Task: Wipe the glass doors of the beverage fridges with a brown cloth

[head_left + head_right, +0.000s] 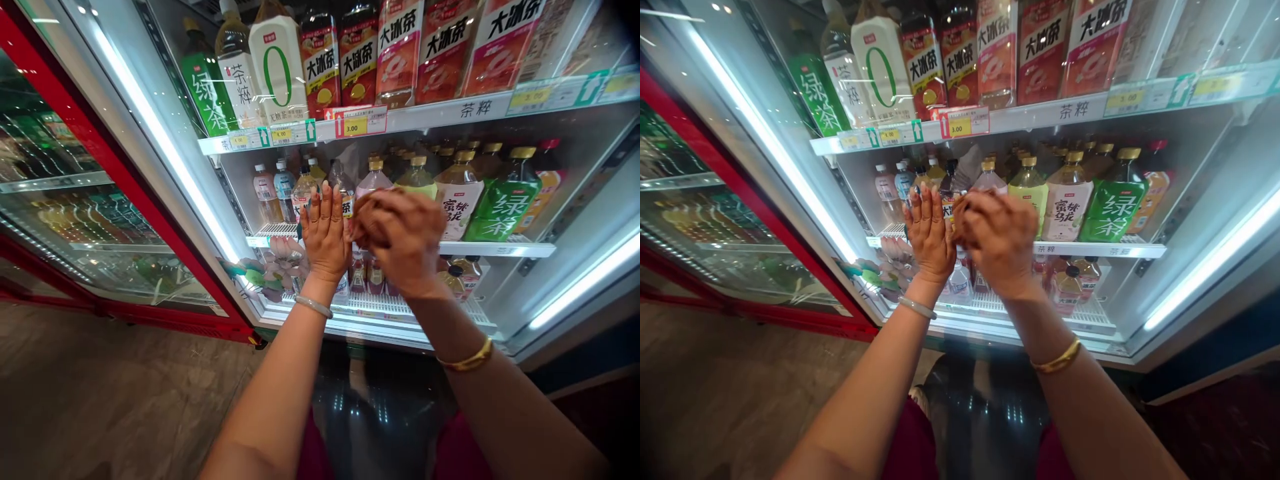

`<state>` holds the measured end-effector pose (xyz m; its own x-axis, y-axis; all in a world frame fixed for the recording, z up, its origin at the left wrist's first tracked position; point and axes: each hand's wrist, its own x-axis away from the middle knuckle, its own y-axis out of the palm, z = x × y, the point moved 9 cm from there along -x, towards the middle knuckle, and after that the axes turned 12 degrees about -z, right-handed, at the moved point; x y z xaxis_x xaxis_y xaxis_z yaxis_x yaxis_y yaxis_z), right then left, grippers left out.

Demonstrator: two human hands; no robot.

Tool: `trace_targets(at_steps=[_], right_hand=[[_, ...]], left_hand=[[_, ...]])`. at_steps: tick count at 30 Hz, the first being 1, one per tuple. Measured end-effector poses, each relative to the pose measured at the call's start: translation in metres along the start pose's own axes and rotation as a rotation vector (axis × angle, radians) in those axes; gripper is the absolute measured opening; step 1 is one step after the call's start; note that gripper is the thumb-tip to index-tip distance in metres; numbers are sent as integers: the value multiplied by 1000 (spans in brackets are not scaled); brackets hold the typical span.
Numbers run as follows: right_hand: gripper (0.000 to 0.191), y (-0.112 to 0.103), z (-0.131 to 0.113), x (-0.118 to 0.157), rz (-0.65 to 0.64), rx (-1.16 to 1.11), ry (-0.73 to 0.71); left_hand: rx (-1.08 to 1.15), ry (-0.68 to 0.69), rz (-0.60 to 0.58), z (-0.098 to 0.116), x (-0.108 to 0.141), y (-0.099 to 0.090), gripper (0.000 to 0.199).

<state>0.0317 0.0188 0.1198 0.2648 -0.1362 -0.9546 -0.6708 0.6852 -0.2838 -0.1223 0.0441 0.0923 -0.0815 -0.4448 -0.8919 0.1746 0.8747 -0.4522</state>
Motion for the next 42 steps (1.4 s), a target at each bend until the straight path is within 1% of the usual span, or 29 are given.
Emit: trace_targets(at_steps=[2,3,4,5,7,10,11,12,13,14,16,18,19,20,21,23,26,27,28,29,30,31,34,35,36,38,40,42], right_hand=[[28,-21,29,-7,105,7,109],[30,-29,38,-8,151,17,143],[32,-32,41,-6,181,30,159],[33,-31,39,-3,188,43,161],[30,-17,23,7,135,57,122],[21,12,-15,24,-19,51,-34],[19,18,-23,26,-65,43,-88],[18,20,-26,26,-95,35,-122],[19,17,-22,23,-105,26,-124],[20,9,-11,18,-86,20,-92],[26,-15,21,6,16,22,38],[31,-36,51,-1,130,39,173],[32,-42,59,-1,160,50,209],[32,-42,61,0,169,59,221],[31,-39,58,3,164,66,215],[28,-25,37,14,123,68,151],[21,4,-8,29,-24,58,-49],[20,11,-18,32,-77,52,-114],[19,15,-23,33,-118,47,-155],[19,14,-21,32,-136,44,-160],[19,9,-11,27,-125,43,-130],[21,0,3,21,-89,45,-72],[31,-38,54,7,128,70,140],[32,-46,65,6,182,78,183],[33,-50,70,6,208,85,203],[32,-45,65,9,190,94,196],[29,-30,43,17,124,97,128],[22,-10,16,26,10,105,16]], left_hand=[[-3,-19,-6,3,0,-1,59],[-6,-25,-4,4,0,-1,59],[-10,-26,2,5,0,-2,59],[-14,-22,9,6,0,-2,59],[-14,-8,31,7,0,-3,59],[-20,-11,54,4,1,-2,59],[-21,-20,49,3,0,-1,58],[-20,-35,37,2,0,0,58],[-16,-50,18,1,0,1,57],[-9,-60,-1,0,0,2,57],[0,-69,-19,1,0,2,57],[-1,-61,-21,3,0,1,58],[-5,-59,-22,3,0,0,58],[-9,-61,-24,3,0,0,58],[-12,-65,-27,3,-1,-1,58],[-9,-76,-40,3,-2,0,58],[18,-116,-57,-1,-3,2,58],[28,-128,-64,-2,-3,3,59],[36,-136,-71,-3,-3,4,59],[40,-139,-78,-3,-3,5,59],[39,-136,-83,-3,-3,6,59],[36,-128,-83,-3,-3,6,60],[20,-108,-65,-1,-2,5,59],[19,-105,-60,-1,-1,4,60],[23,-103,-58,-1,-1,4,60],[33,-102,-57,0,-1,3,60],[39,-103,-58,0,-2,2,60],[38,-110,-64,1,-3,2,60]])
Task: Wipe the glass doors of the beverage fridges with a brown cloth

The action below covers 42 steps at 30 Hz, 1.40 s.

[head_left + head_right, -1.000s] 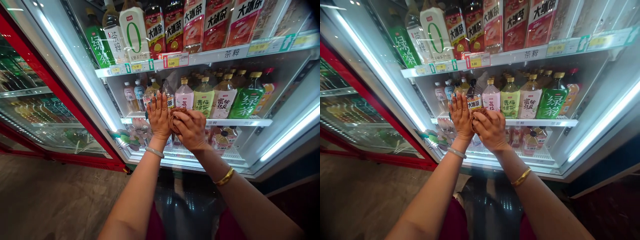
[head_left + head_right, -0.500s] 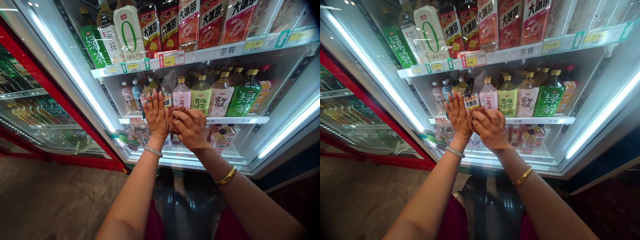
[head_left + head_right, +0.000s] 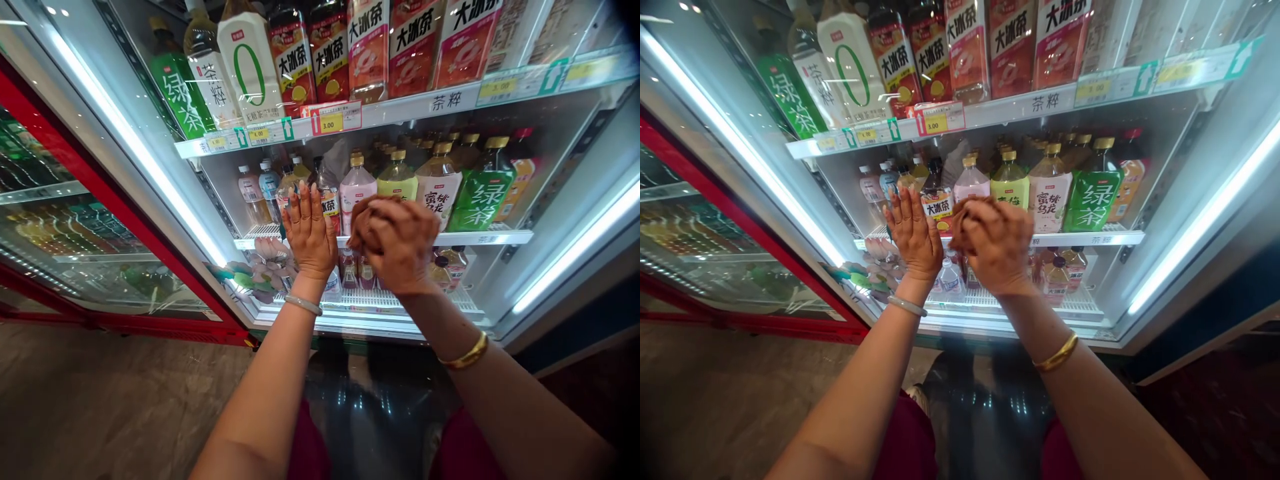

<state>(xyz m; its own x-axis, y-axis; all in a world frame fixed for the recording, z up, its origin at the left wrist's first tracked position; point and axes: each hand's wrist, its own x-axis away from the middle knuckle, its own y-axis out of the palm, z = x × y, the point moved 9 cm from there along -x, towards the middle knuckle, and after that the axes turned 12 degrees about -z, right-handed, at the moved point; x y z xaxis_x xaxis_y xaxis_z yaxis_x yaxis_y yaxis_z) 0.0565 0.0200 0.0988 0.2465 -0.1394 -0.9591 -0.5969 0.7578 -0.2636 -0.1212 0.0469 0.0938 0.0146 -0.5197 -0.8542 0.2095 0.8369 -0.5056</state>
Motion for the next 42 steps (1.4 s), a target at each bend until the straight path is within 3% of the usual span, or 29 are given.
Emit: trace_targets(at_steps=[2,4,9,11,14,17,19,21,25,27,30,33,35,37,42], right_hand=[[17,13,-19,7,-110,8,-112],[17,12,-16,6,-136,-4,-138],[25,-22,45,-14,55,-53,108],[28,-24,53,-14,76,-66,173],[26,-13,31,-2,44,-61,134],[20,6,-12,11,-75,-50,-90],[18,12,-24,15,-138,-46,-203],[17,5,-12,8,-116,-35,-177],[24,-21,45,-12,45,-48,97],[29,-26,52,-13,101,-69,156],[28,-14,27,-3,71,-71,109],[23,10,-18,10,-92,-68,-93],[21,17,-31,12,-172,-74,-186],[20,10,-16,4,-158,-80,-132],[27,-28,57,-20,81,-50,230]], left_hand=[[-7,-10,-7,0,0,0,60],[-13,-10,0,1,0,0,59],[7,-24,12,0,0,2,60],[28,-27,-1,-2,0,4,61],[35,-28,-13,-2,0,5,62],[23,-33,5,-1,0,2,61],[35,-35,2,-1,0,2,61],[38,-34,-9,-1,0,3,61],[4,-20,4,1,0,4,61],[-4,-26,22,2,2,5,62],[-15,-52,40,4,4,8,63],[-29,-74,46,3,4,11,62],[-43,-78,55,3,4,11,61],[-55,-62,60,6,4,9,61],[-47,-34,52,9,5,6,62]])
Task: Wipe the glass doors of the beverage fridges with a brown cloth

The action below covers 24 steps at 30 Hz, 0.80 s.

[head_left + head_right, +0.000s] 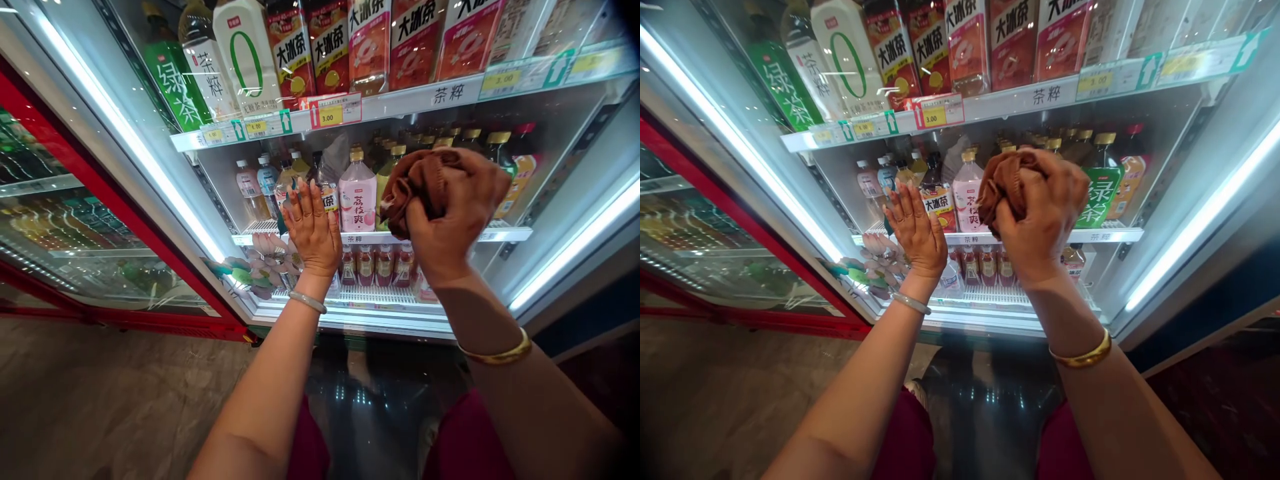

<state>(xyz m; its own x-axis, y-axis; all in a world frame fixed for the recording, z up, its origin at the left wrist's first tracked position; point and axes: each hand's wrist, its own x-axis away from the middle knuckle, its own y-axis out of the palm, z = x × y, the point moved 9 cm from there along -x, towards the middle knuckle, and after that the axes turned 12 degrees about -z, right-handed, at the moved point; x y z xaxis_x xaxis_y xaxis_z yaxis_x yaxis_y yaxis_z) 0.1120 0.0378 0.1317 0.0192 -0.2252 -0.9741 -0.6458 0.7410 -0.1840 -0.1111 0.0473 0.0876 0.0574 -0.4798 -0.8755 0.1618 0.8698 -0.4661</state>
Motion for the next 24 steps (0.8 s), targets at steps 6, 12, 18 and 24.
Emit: trace_targets(at_steps=[6,12,18,24], right_hand=[[24,28,-41,36,-96,30,-149],[18,36,-62,47,-228,-41,-389],[22,3,-12,15,-4,-27,-101],[19,41,-64,55,-222,-15,-358]], left_hand=[[14,-9,-3,-3,0,2,61],[12,-62,-40,-7,-2,6,61],[24,-21,-26,-2,0,4,63],[15,5,-10,-3,2,6,60]])
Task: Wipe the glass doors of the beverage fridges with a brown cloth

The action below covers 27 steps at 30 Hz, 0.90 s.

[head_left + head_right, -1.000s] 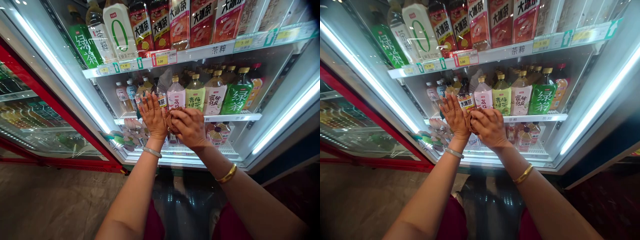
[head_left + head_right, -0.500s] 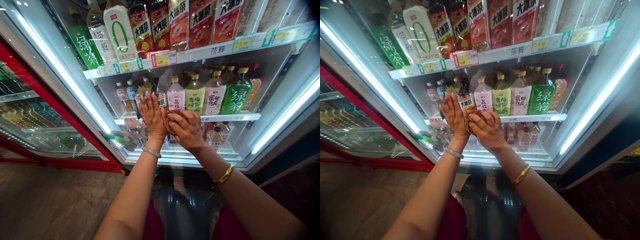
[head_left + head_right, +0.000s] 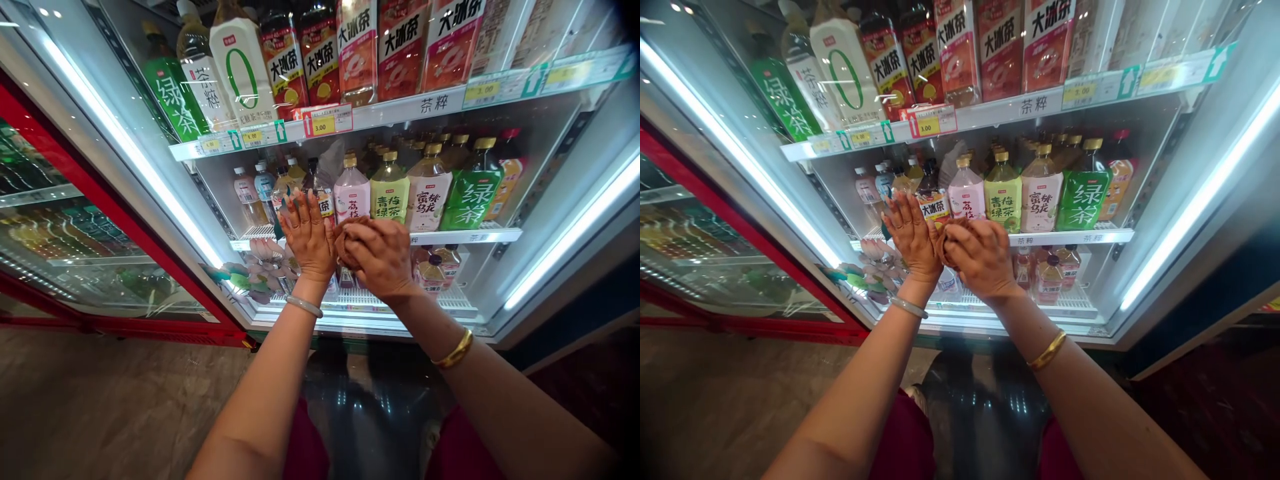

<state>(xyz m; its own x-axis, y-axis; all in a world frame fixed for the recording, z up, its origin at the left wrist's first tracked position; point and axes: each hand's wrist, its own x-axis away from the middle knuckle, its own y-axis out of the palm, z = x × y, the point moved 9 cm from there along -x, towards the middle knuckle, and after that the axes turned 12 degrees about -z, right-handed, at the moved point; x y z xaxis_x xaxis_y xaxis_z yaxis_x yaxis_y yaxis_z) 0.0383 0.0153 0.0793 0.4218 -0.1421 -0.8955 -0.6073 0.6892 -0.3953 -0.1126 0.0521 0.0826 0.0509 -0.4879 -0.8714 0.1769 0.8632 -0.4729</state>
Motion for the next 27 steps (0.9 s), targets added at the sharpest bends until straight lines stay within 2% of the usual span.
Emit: trace_targets(at_steps=[2,4,8,10,13,16,18,20,24,25,27], right_hand=[[19,5,-7,0,-66,4,-79],[19,-4,6,-5,-60,11,-70],[20,-43,55,-15,114,26,147],[22,-51,66,-13,171,29,239],[23,-42,51,-6,164,43,230],[22,-18,19,-3,33,60,36],[23,-15,17,-2,-12,57,-26],[25,-29,43,-2,27,55,64],[30,-77,117,4,212,73,304],[31,-85,129,7,247,77,336],[33,-92,137,14,276,85,353]], left_hand=[[-18,39,-8,2,2,2,58],[-49,106,-16,7,5,3,57],[-69,201,-5,16,10,2,55],[-54,190,-15,16,10,2,56],[-12,135,-58,16,9,7,58],[6,109,-61,20,8,10,59],[21,126,-53,28,7,12,59],[39,166,-63,40,7,15,60],[12,289,-22,77,7,16,61],[10,322,-1,88,8,15,61],[26,370,15,109,8,16,59]])
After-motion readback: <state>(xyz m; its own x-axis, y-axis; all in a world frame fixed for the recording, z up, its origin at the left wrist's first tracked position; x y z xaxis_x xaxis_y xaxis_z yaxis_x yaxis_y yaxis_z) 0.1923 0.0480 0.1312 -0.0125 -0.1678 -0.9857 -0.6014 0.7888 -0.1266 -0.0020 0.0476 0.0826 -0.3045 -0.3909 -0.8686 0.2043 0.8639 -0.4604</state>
